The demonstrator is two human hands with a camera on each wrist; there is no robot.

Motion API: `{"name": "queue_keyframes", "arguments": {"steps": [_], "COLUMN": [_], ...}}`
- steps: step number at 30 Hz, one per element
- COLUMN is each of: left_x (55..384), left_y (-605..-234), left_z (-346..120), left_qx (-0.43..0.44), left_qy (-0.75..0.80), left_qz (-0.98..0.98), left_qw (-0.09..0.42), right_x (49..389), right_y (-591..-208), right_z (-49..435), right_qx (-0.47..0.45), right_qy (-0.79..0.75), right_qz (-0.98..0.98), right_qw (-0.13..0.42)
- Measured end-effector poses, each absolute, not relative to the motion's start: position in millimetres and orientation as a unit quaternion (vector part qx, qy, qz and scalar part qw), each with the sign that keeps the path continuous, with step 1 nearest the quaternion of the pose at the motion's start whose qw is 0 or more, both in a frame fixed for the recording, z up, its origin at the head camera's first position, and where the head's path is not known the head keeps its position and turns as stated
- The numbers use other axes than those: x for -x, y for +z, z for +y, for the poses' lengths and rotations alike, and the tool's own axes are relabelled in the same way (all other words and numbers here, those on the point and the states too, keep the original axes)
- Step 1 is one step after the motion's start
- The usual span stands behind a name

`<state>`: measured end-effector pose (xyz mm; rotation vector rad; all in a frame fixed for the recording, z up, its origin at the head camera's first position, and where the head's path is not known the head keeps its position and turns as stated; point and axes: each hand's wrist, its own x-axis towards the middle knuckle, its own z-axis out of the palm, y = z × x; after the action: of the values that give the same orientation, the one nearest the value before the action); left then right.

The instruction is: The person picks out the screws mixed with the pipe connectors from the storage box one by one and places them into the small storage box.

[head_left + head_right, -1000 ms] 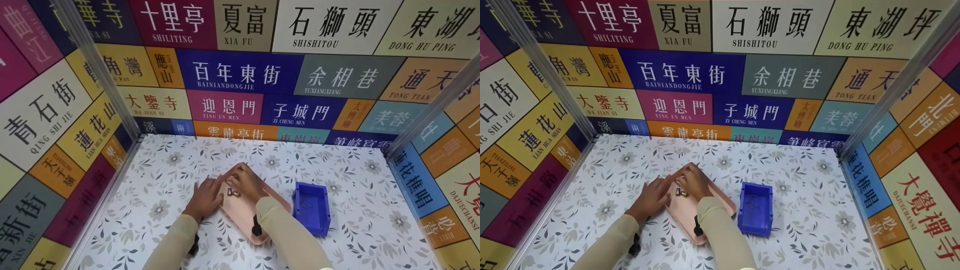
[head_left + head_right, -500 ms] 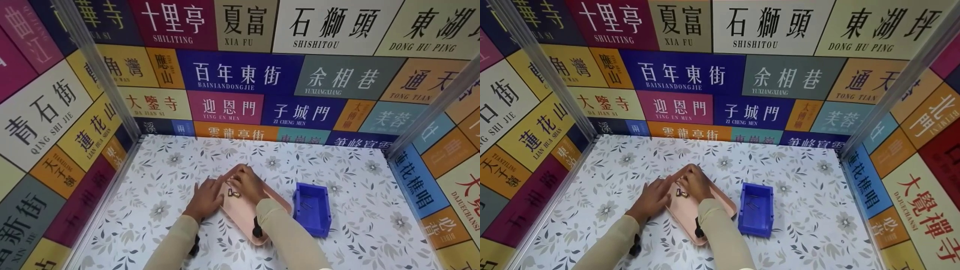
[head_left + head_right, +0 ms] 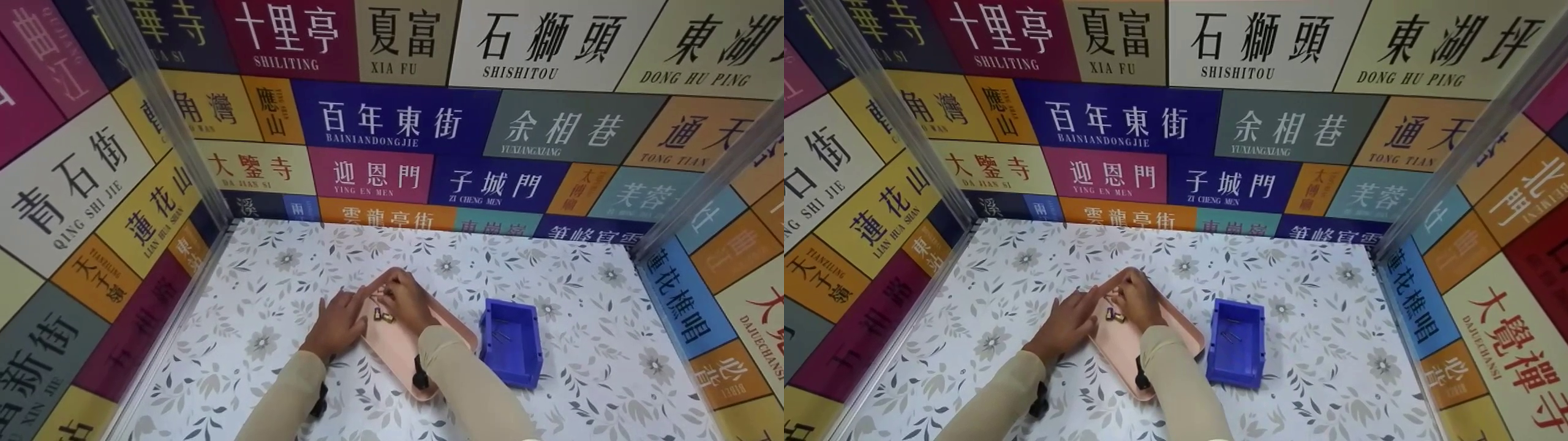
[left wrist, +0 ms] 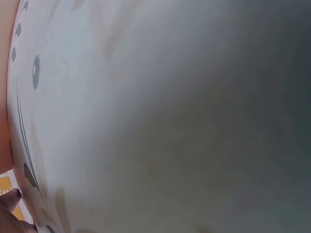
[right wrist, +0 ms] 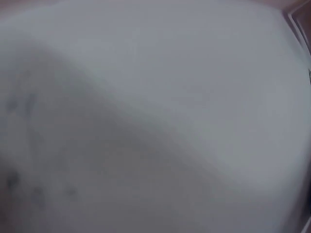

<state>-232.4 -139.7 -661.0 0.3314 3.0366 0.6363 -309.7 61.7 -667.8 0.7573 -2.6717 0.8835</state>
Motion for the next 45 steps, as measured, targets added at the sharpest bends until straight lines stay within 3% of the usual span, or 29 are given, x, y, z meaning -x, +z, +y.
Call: {"name": "queue_keyframes", "arguments": {"steps": [34, 36, 42, 45], "left_x": [232.0, 232.3, 234.1, 234.2], "left_y": [-665.1, -665.5, -669.1, -669.1], "left_z": [-141.4, -141.8, -141.6, -142.0], "left_qx": [-0.118, -0.119, -0.123, -0.124], "left_qy": [0.214, 0.215, 0.212, 0.218], "left_qz": [0.970, 0.969, 0.969, 0.968], "left_qw": [0.002, 0.001, -0.006, -0.012], "right_x": [312.3, 312.6, 313.7, 313.8], "right_y": [-668.6, -665.5, -652.0, -646.3], "right_z": [66.3, 68.1, 70.6, 69.2], "right_qx": [-0.295, -0.291, -0.167, -0.127], "right_qy": [0.332, 0.354, 0.593, 0.646], "right_qz": [-0.885, -0.880, -0.787, -0.748], "right_qw": [0.141, 0.126, -0.041, -0.080]}}
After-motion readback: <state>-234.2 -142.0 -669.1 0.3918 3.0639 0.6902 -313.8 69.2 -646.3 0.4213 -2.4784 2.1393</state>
